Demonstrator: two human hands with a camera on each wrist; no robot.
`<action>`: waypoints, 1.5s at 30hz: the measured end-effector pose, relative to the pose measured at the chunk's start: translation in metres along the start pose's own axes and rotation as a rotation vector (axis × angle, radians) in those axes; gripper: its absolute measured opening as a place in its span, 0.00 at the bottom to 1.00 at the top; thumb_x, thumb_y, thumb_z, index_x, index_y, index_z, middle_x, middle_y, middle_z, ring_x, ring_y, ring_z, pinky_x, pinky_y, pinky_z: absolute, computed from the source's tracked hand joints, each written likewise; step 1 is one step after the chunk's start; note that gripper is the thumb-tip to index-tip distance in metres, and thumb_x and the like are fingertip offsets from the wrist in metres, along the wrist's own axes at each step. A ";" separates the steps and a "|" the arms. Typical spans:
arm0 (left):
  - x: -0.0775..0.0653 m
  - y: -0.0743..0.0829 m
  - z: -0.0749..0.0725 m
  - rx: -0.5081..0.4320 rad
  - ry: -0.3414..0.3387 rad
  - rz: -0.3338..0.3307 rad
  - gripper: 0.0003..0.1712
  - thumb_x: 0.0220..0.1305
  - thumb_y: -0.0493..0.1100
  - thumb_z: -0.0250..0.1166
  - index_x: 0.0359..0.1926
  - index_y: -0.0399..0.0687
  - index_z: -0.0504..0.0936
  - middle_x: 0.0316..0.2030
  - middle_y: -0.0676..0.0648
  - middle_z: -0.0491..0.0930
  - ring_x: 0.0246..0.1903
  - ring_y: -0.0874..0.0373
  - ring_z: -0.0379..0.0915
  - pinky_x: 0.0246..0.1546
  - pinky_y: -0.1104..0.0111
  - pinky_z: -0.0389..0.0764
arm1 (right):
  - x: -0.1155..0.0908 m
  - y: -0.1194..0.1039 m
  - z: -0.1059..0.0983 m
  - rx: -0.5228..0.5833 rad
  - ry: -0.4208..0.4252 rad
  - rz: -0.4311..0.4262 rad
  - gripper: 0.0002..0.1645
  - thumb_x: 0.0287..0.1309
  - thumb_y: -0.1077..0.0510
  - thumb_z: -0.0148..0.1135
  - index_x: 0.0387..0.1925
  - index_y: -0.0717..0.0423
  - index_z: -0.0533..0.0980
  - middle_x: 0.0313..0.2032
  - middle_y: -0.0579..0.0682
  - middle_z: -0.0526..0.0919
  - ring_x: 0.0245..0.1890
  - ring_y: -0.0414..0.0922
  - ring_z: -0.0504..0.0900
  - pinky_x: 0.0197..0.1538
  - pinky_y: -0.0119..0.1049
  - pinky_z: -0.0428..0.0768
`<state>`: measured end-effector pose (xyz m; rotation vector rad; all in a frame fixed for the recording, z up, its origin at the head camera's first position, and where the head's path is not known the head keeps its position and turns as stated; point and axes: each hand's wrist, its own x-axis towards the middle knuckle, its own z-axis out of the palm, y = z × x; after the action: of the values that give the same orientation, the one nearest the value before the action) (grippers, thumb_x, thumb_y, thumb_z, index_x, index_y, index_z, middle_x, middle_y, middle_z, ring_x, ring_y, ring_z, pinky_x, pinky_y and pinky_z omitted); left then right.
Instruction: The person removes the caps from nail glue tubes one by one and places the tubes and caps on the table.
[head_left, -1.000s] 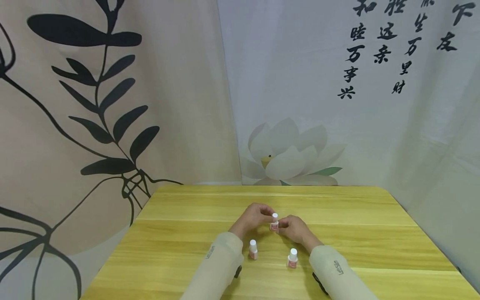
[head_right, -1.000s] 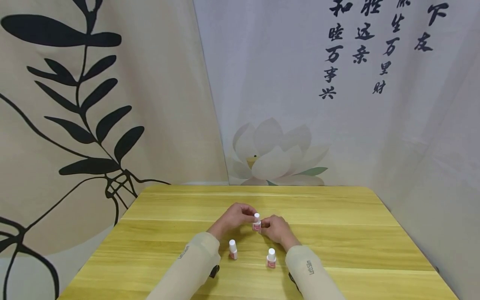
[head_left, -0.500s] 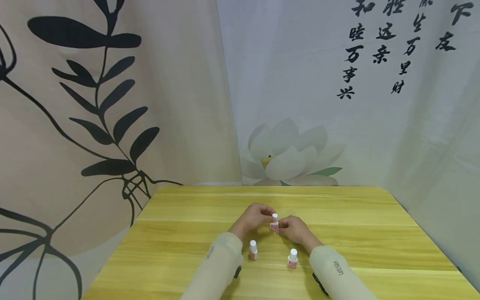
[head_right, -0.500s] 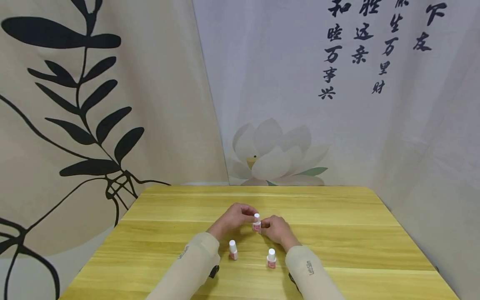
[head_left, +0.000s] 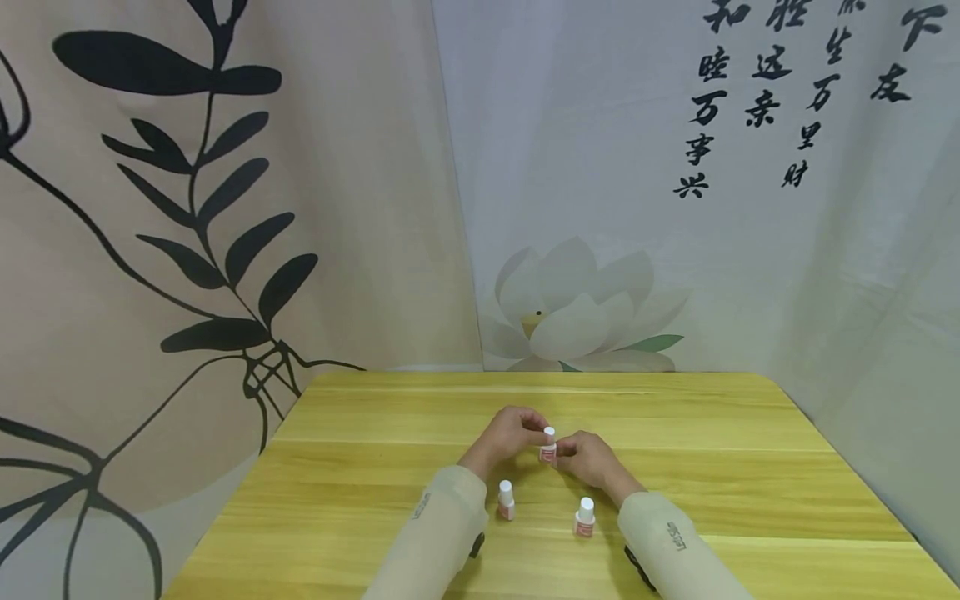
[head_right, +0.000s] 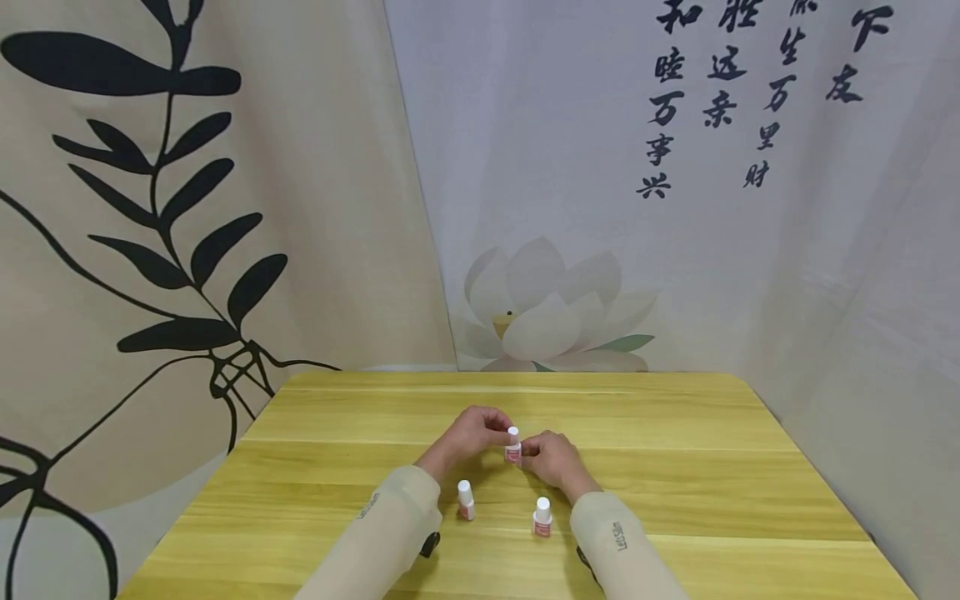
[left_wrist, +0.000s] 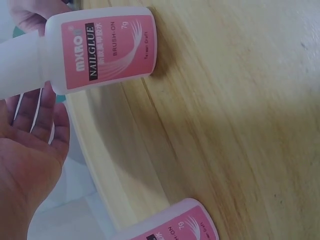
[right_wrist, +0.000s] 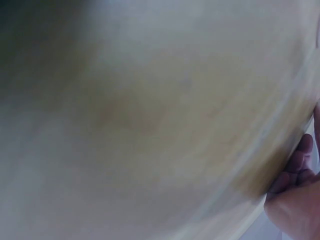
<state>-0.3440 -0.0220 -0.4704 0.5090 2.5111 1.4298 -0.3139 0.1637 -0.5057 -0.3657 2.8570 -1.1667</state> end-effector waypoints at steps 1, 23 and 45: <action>0.000 0.000 0.000 -0.001 -0.001 0.001 0.07 0.61 0.45 0.72 0.37 0.50 0.85 0.36 0.57 0.82 0.41 0.61 0.75 0.52 0.59 0.75 | 0.000 0.000 0.000 0.003 0.000 0.000 0.03 0.58 0.58 0.70 0.35 0.48 0.87 0.32 0.41 0.82 0.39 0.43 0.76 0.51 0.51 0.75; -0.001 -0.002 0.000 -0.003 -0.002 0.004 0.09 0.60 0.46 0.73 0.40 0.50 0.85 0.36 0.56 0.81 0.41 0.60 0.75 0.51 0.59 0.76 | 0.002 0.003 0.001 -0.013 -0.006 -0.001 0.04 0.58 0.56 0.70 0.36 0.47 0.87 0.31 0.40 0.82 0.37 0.41 0.75 0.49 0.49 0.75; -0.002 0.000 -0.001 0.007 0.009 0.012 0.07 0.60 0.45 0.73 0.38 0.50 0.86 0.35 0.56 0.82 0.41 0.61 0.76 0.51 0.59 0.76 | 0.001 0.002 0.000 -0.018 0.002 -0.001 0.04 0.58 0.58 0.71 0.35 0.47 0.87 0.30 0.40 0.81 0.37 0.41 0.75 0.48 0.47 0.75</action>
<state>-0.3427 -0.0233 -0.4705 0.5202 2.5250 1.4314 -0.3156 0.1644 -0.5069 -0.3664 2.8705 -1.1434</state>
